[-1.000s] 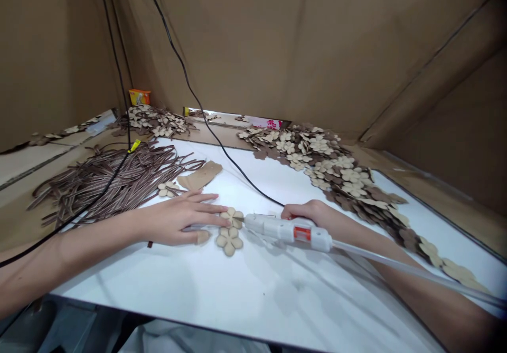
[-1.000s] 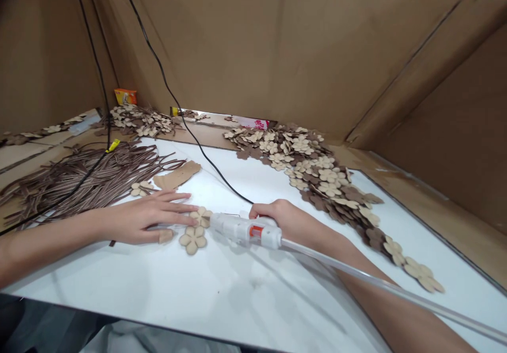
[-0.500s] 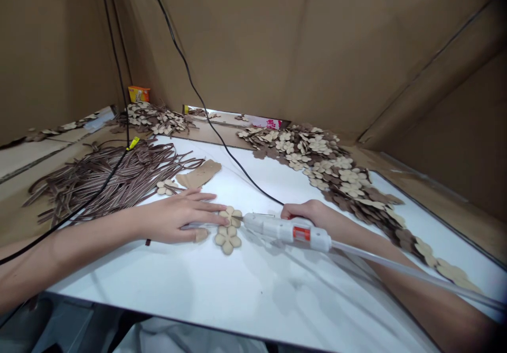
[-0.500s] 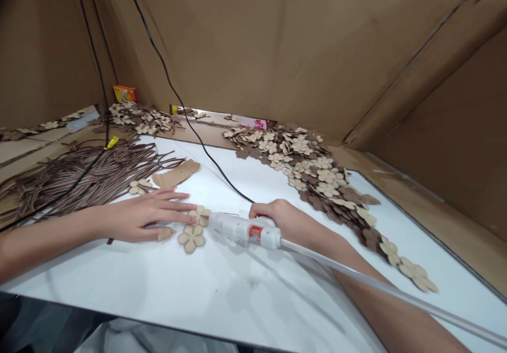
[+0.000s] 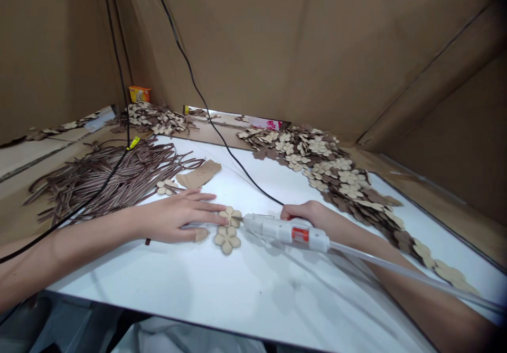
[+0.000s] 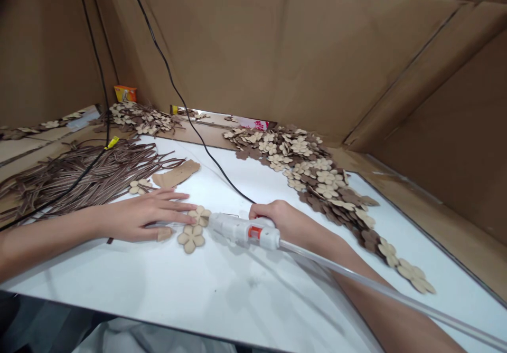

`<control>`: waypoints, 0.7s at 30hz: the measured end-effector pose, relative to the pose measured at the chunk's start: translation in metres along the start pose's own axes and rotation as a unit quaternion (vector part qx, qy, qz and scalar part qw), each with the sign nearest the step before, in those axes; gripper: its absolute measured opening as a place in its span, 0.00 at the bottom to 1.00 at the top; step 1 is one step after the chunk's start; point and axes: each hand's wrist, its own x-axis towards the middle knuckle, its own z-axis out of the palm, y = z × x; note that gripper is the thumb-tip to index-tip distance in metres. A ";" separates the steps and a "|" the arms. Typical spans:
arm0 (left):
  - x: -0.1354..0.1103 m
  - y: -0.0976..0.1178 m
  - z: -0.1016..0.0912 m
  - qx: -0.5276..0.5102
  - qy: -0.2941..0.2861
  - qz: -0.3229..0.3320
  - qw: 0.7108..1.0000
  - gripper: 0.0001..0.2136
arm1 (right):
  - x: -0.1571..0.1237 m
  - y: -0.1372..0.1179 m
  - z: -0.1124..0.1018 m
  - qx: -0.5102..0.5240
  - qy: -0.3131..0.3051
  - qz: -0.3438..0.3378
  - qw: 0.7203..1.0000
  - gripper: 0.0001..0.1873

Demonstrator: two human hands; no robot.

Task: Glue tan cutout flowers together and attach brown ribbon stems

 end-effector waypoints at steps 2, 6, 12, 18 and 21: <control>0.000 0.000 0.000 0.000 -0.001 -0.001 1.000 0.23 | 0.000 0.000 0.000 -0.005 0.006 0.000 1.000 0.07; 0.000 0.000 -0.001 0.005 -0.008 -0.003 1.000 0.23 | 0.000 -0.002 -0.001 -0.023 -0.002 -0.006 1.000 0.07; 0.000 0.002 -0.001 0.015 -0.007 -0.006 1.000 0.23 | -0.002 -0.011 -0.005 -0.059 -0.018 0.007 0.998 0.07; 0.001 0.003 -0.001 0.006 0.016 0.009 1.000 0.22 | -0.006 -0.018 -0.008 -0.069 -0.036 0.040 0.996 0.08; 0.001 0.004 -0.001 0.009 0.016 0.011 1.000 0.23 | -0.007 -0.024 -0.010 -0.109 -0.033 0.013 0.993 0.09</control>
